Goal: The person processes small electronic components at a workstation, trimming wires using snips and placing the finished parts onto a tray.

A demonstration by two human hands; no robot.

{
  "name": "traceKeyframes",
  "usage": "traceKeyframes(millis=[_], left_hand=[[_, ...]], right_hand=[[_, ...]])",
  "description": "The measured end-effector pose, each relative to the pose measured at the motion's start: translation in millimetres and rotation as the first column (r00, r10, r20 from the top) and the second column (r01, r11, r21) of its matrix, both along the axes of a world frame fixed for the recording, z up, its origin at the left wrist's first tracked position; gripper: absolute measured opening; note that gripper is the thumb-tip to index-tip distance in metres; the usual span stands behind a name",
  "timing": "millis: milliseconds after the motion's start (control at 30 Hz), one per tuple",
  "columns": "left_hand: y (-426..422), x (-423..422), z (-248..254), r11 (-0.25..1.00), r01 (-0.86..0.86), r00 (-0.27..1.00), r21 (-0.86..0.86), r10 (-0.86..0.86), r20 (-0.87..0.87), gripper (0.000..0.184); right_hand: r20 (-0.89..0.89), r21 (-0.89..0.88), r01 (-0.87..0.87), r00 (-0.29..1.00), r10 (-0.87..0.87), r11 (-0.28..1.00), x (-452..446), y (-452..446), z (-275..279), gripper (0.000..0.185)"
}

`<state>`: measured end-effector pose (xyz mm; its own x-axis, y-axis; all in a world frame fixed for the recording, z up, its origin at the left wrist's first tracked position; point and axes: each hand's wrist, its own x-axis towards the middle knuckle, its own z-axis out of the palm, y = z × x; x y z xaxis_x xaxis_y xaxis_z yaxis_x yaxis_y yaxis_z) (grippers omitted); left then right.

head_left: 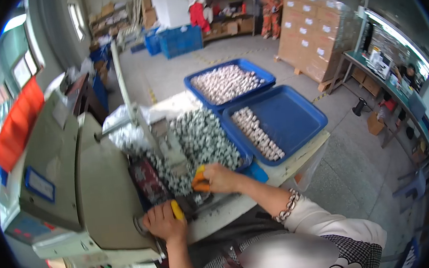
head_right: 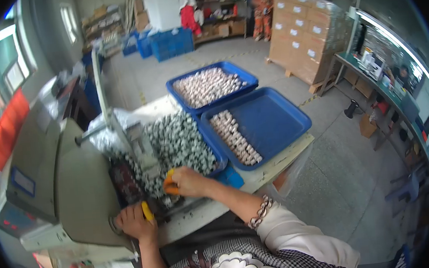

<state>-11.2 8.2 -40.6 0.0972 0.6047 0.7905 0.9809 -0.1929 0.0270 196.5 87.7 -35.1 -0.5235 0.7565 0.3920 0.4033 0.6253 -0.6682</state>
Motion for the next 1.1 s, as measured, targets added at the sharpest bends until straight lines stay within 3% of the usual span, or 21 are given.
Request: traceKeyframes(millis=[67, 100, 133, 167, 200, 267, 333, 367, 433, 467, 567, 600, 667, 833, 1033, 1100], left_hand=[[0, 3, 5, 0.999, 0.002, 1.0, -0.034, -0.002, -0.006, 0.018], [-2, 5, 8, 0.995, 0.016, 1.0, -0.096, -0.014, 0.018, 0.02], [-6, 8, 11, 0.993, 0.006, 1.0, -0.115, -0.003, 0.02, 0.023], [-8, 9, 11, 0.988, 0.018, 0.999, -0.156, -0.014, 0.029, 0.026], [-11, 9, 20, 0.97, 0.064, 0.997, -0.235, -0.05, 0.064, 0.03], [-9, 8, 25, 0.97, 0.11, 0.992, -0.216, -0.095, 0.078, 0.027], [-4, 9, 36, 0.957, 0.098, 0.991, -0.272, -0.069, 0.112, 0.024], [0, 10, 42, 0.943, 0.103, 0.988, -0.318, -0.06, 0.141, 0.022], [8, 12, 48, 0.951, 0.078, 0.991, -0.299, -0.04, 0.131, 0.016], [10, 12, 47, 0.942, 0.074, 0.992, -0.327, -0.037, 0.118, 0.016], [12, 14, 46, 0.908, 0.037, 0.997, -0.418, -0.008, 0.071, 0.016], [10, 16, 45, 0.876, 0.006, 0.999, -0.483, 0.011, 0.032, 0.016], [5, 16, 39, 0.909, 0.034, 0.998, -0.416, -0.007, 0.067, 0.017], [-1, 17, 36, 0.961, 0.106, 0.984, -0.255, -0.065, 0.167, 0.023], [3, 18, 43, 0.942, 0.113, 0.987, -0.316, -0.07, 0.145, 0.018], [6, 16, 45, 0.907, 0.102, 0.993, -0.408, -0.067, 0.101, 0.012]], right_hand=[[0.032, 0.002, 0.0, 1.0, 0.0, 1.0, 6, -2, 11, 0.015], [-0.014, -0.119, -0.006, 1.0, 0.005, 0.993, 11, 0, 11, 0.015], [-0.014, -0.12, 0.011, 1.0, -0.013, 0.993, 13, -3, 14, 0.017], [0.071, -0.188, 0.067, 0.996, -0.055, 0.98, 15, -4, 23, 0.017], [-0.018, -0.109, 0.021, 1.0, -0.023, 0.994, 16, -6, 31, 0.022], [-0.132, -0.156, 0.029, 0.99, -0.05, 0.987, 17, -7, 43, 0.019], [-0.09, -0.15, 0.123, 0.986, -0.137, 0.981, 21, -2, 56, 0.021], [-0.169, -0.129, 0.079, 0.98, -0.1, 0.989, 20, 1, 58, 0.02], [-0.227, -0.533, 0.049, 0.953, -0.199, 0.844, 28, -8, 72, 0.018], [-0.336, -0.623, -0.023, 0.911, -0.241, 0.782, 29, -13, 68, 0.017], [-0.376, -0.683, -0.077, 0.89, -0.26, 0.726, 32, -35, 56, 0.016], [-0.309, -0.632, 0.003, 0.916, -0.255, 0.775, 30, -44, 54, 0.016], [-0.181, -0.562, 0.142, 0.94, -0.288, 0.815, 19, -59, 52, 0.016], [-0.22, -0.394, 0.135, 0.946, -0.236, 0.909, 17, -66, 39, 0.015], [-0.198, -0.386, 0.121, 0.957, -0.21, 0.914, 18, -67, 39, 0.015], [-0.21, -0.31, 0.128, 0.957, -0.199, 0.942, 18, -67, 36, 0.014]])
